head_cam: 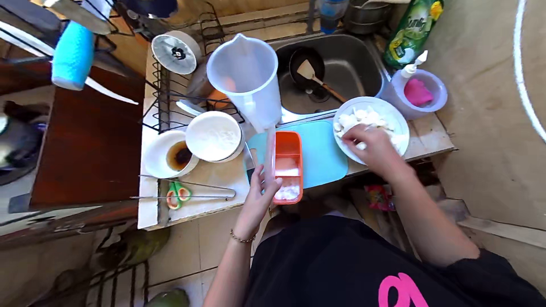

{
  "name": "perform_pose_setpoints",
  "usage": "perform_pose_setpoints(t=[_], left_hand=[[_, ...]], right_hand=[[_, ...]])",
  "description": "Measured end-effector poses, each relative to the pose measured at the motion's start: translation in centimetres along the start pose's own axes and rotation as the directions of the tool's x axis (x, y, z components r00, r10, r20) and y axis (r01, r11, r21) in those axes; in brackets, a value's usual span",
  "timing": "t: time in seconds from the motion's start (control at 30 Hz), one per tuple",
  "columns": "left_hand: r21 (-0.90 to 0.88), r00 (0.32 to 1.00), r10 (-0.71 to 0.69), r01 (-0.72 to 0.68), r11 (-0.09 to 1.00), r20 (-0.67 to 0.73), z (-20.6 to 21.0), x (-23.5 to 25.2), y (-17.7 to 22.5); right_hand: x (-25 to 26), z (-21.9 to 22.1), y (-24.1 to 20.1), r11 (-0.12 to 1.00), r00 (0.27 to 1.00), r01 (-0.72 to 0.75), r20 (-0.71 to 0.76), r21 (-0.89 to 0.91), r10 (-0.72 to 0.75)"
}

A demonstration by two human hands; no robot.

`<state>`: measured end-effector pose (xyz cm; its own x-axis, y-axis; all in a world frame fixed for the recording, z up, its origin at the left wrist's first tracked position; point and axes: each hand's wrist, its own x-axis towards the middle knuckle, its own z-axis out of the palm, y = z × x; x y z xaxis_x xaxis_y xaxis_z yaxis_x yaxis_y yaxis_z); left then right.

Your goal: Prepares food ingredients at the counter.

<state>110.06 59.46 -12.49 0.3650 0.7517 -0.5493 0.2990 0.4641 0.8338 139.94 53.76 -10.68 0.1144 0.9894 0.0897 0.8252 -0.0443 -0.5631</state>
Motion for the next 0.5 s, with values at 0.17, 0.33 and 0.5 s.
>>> perform_pose_setpoints(t=[0.17,0.33,0.5], left_hand=[[0.0,1.0,0.009,-0.009,1.0,-0.019,0.1,-0.2,-0.3],[0.048,0.998,0.035,-0.033,0.998,-0.047,0.5,-0.3,-0.4],[0.032,0.999,0.007,-0.005,0.999,-0.053,0.3,-0.3,-0.3]], right_hand=[[1.3,8.0,-9.9,0.968,0.727,0.159,0.641,0.192,-0.247],[1.7,10.0,-12.4,0.993,0.677,0.058,0.727,0.108,-0.118],[2.3,10.6,-11.4,0.966,0.565,0.243,0.796,0.091,-0.217]])
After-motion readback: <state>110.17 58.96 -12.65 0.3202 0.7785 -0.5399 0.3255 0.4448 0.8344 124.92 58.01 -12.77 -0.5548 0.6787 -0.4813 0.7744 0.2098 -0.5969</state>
